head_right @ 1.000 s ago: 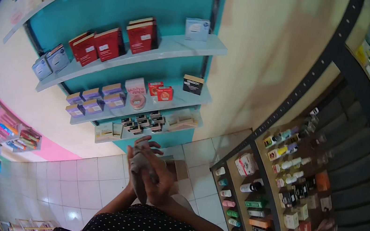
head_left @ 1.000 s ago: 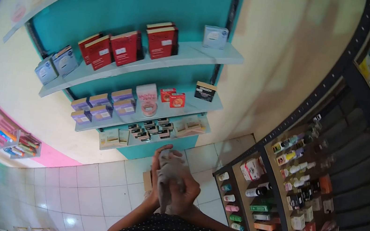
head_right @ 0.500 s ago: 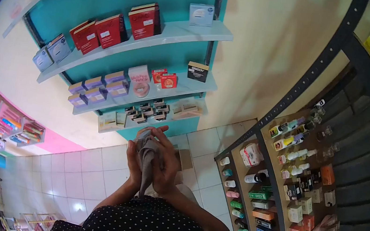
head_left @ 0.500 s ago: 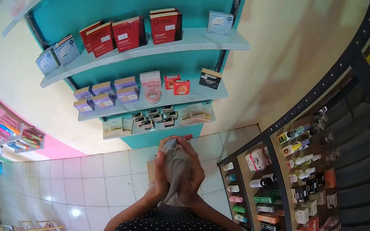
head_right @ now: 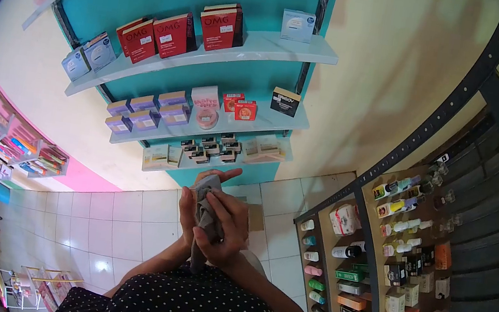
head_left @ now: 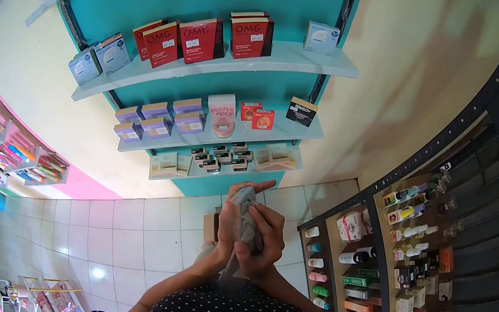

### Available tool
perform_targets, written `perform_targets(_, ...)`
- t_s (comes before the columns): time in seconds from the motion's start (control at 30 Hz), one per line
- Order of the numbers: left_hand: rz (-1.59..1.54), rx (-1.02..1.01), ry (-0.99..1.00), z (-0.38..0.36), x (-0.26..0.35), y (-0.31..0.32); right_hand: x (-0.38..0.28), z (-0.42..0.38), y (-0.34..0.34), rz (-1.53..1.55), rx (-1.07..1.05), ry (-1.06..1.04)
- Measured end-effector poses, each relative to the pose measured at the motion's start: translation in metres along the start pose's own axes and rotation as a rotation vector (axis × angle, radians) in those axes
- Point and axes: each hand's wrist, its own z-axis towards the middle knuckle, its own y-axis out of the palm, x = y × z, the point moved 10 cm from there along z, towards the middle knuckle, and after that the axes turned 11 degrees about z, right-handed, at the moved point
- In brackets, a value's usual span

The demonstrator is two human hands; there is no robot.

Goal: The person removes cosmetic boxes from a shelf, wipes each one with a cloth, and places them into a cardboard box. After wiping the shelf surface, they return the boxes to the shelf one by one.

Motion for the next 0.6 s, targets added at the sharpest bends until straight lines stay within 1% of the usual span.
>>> perform_targets(0.03, -0.019, 0.003, -0.039, -0.001, -0.003, 0.001, 0.002, 0.000, 0.000, 0.000, 0.002, -0.005)
perform_targets(0.13, -0.002, -0.015, 0.016, -0.002, -0.006, 0.002, 0.010, 0.001, -0.003, 0.019, 0.029, -0.011)
perform_targets(0.17, 0.000, -0.021, 0.021, -0.002, -0.008, 0.002, 0.023, -0.002, -0.009, 0.144, 0.101, 0.081)
perform_targets(0.2, 0.088, -0.033, 0.030, 0.000, -0.009, 0.002, 0.034, -0.002, -0.013, 0.271, 0.170, 0.172)
perform_targets(0.23, 0.177, -0.043, 0.039, 0.002, -0.009, 0.003, 0.031, 0.002, -0.015, 0.272, 0.172, 0.163)
perform_targets(0.27, 0.180, -0.048, 0.047, 0.005, -0.005, 0.003, 0.041, 0.001, -0.021, 0.342, 0.237, 0.296)
perform_targets(0.3, 0.225, -0.087, -0.063, 0.008, -0.011, 0.004, 0.052, -0.001, -0.026, 0.412, 0.301, 0.429)
perform_targets(0.33, 0.270, -0.125, -0.174, 0.009, -0.018, 0.005, 0.052, 0.000, -0.030, 0.416, 0.302, 0.420)
perform_targets(0.37, 0.471, -0.105, -0.115, 0.014, -0.024, -0.004, 0.078, -0.016, -0.027, 0.708, 0.420, 0.690)
perform_targets(0.4, 0.477, -0.109, -0.106, 0.020, -0.012, -0.003, 0.095, -0.034, -0.015, 1.002, 0.531, 0.960)
perform_targets(0.43, 0.686, -0.198, -0.048, 0.027, 0.009, 0.008, 0.090, -0.029, -0.014, 1.041, 0.509, 1.040)
perform_targets(0.47, 0.895, -0.285, 0.013, 0.033, 0.025, 0.020, 0.090, -0.025, -0.018, 1.048, 0.506, 1.030)
perform_targets(0.53, 0.879, -0.282, 0.046, 0.047, 0.044, 0.026, 0.087, -0.017, -0.015, 1.051, 0.369, 1.027)
perform_targets(0.6, 1.123, -0.427, 0.053, 0.054, 0.050, 0.041, 0.087, -0.014, -0.017, 1.105, 0.381, 1.028)
